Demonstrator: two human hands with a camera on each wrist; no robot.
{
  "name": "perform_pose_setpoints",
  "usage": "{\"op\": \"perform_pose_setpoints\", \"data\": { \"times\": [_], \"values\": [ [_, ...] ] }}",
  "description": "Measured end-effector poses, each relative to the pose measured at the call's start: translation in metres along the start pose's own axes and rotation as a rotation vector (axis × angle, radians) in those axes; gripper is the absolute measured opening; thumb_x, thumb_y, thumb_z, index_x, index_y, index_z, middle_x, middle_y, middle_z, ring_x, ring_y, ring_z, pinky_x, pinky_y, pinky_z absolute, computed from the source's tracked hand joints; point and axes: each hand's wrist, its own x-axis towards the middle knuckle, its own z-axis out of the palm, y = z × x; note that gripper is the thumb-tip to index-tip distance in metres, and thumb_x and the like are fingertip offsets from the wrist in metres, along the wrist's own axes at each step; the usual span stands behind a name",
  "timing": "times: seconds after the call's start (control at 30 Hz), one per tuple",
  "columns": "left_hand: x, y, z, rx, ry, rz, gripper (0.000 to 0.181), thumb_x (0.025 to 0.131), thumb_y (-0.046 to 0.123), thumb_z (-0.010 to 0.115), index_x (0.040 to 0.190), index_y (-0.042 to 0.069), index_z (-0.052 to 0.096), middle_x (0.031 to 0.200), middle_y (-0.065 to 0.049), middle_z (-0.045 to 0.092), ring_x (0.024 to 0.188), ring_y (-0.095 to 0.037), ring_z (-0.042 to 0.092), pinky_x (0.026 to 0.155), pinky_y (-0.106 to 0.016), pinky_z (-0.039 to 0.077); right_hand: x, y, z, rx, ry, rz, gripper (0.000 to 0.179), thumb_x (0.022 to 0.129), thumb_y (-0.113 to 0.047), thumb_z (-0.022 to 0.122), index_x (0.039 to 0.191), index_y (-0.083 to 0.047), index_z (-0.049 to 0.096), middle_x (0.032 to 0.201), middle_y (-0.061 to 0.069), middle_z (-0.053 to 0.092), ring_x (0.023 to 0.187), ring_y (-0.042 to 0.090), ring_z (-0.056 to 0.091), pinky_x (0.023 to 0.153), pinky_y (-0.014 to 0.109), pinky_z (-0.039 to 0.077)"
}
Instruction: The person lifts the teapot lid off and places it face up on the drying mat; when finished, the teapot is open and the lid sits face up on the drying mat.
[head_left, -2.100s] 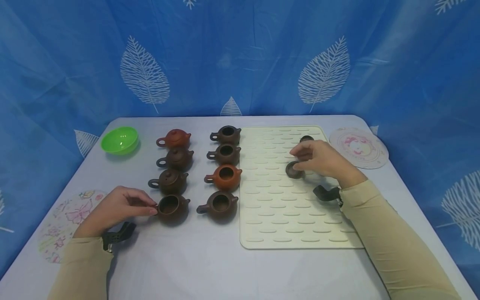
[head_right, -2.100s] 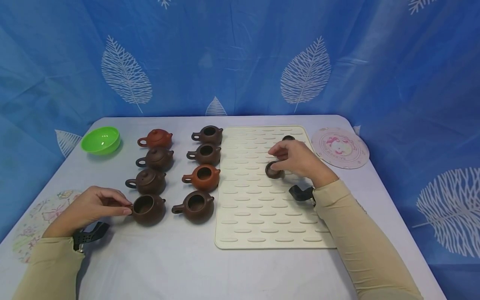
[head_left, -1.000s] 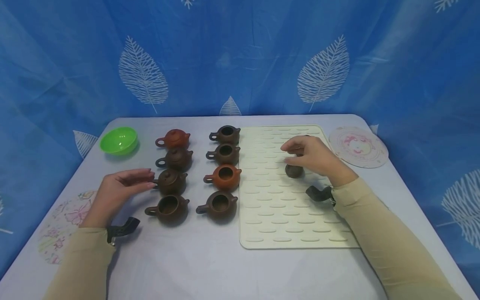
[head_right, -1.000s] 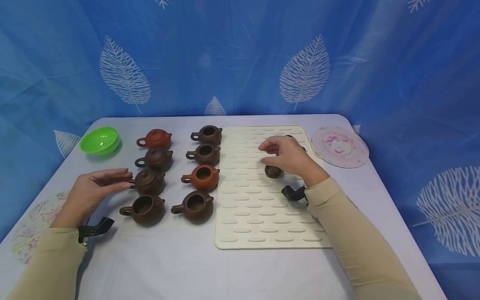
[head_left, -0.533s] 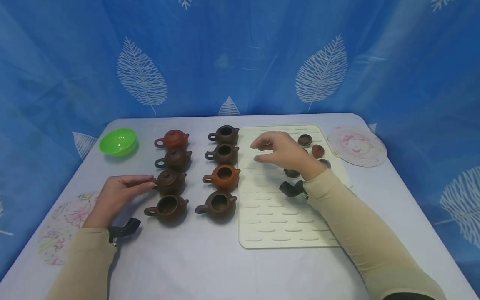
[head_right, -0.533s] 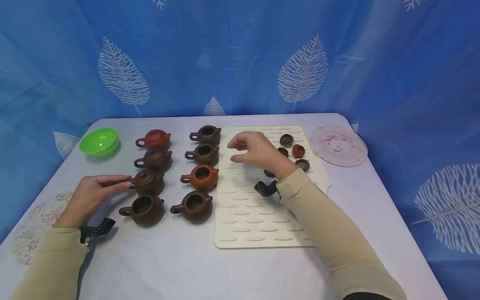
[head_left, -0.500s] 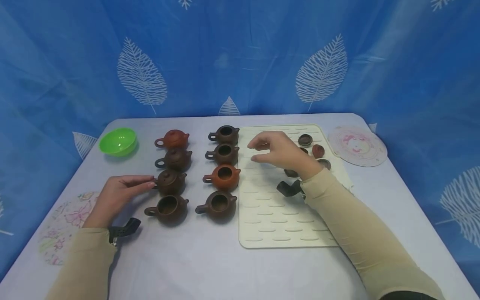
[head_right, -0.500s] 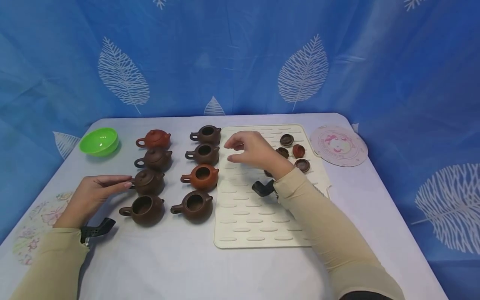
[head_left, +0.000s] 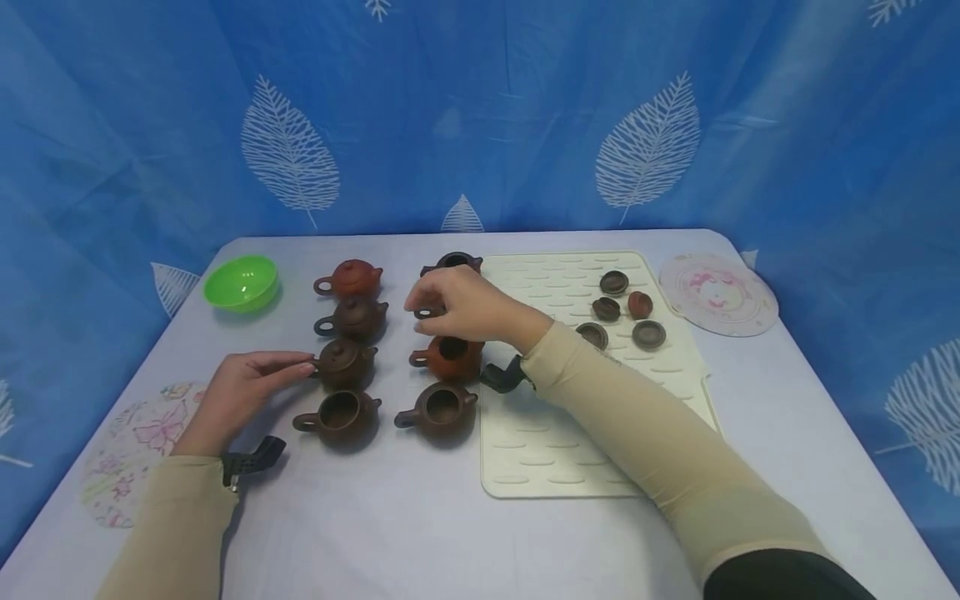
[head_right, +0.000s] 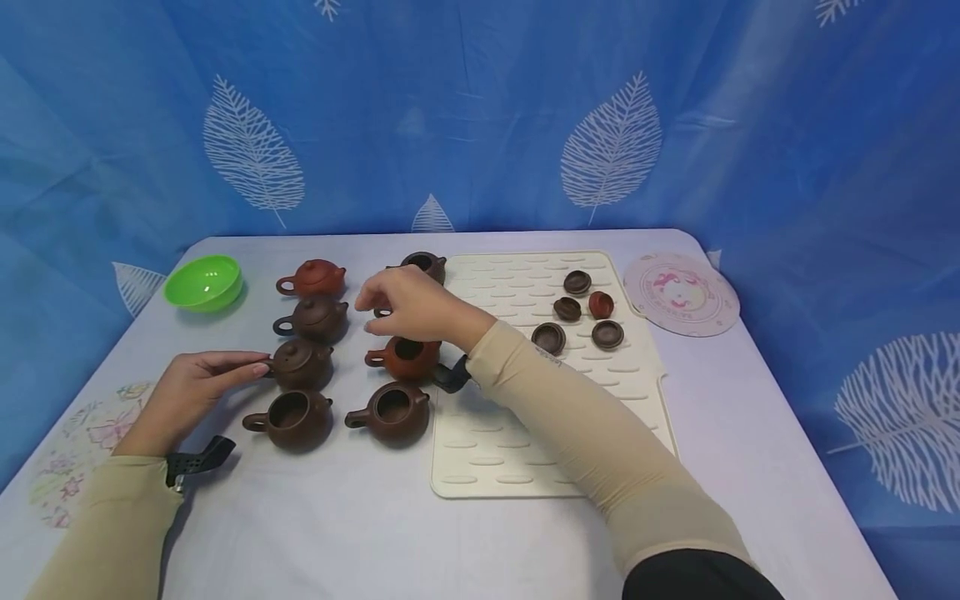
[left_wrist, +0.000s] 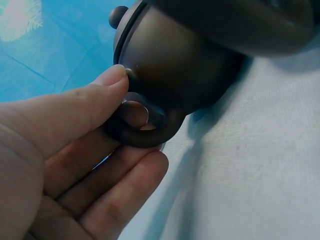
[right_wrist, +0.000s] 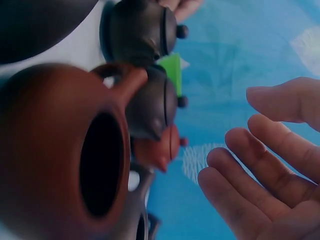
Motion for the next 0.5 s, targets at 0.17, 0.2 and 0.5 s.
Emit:
{"op": "perform_pose_setpoints", "data": {
  "times": [0.17,0.2,0.5],
  "values": [
    [-0.001,-0.001,0.0,0.006,0.005,-0.006,0.054,0.096,0.052,0.076,0.125,0.007,0.077,0.127,-0.011,0.073,0.133,-0.037,0.056,0.109,-0.063,0.038,0.026,-0.014,0.015,-0.04,-0.092,-0.009,0.028,0.097,-0.014,0.079,0.123,-0.004,0.074,0.119,0.005,0.072,0.111,0.021,0.066,0.095,0.024,0.05],
    [-0.001,-0.001,0.0,0.007,0.005,-0.007,0.054,0.096,0.052,0.076,0.125,0.007,0.077,0.127,-0.011,0.073,0.133,-0.037,0.055,0.109,-0.063,0.038,0.03,-0.017,0.018,-0.047,-0.107,-0.016,0.028,0.097,-0.015,0.079,0.123,-0.004,0.074,0.119,0.005,0.072,0.111,0.019,0.066,0.095,0.024,0.05],
    [0.0,0.001,0.001,-0.002,-0.002,-0.029,0.056,0.095,0.054,0.075,0.126,0.007,0.077,0.13,-0.014,0.071,0.136,-0.04,0.053,0.11,-0.067,0.035,0.064,-0.03,0.047,-0.095,-0.177,-0.075,0.03,0.097,-0.018,0.081,0.123,-0.006,0.075,0.114,0.0,0.073,0.104,0.007,0.064,0.095,0.017,0.046]
  ]
}}
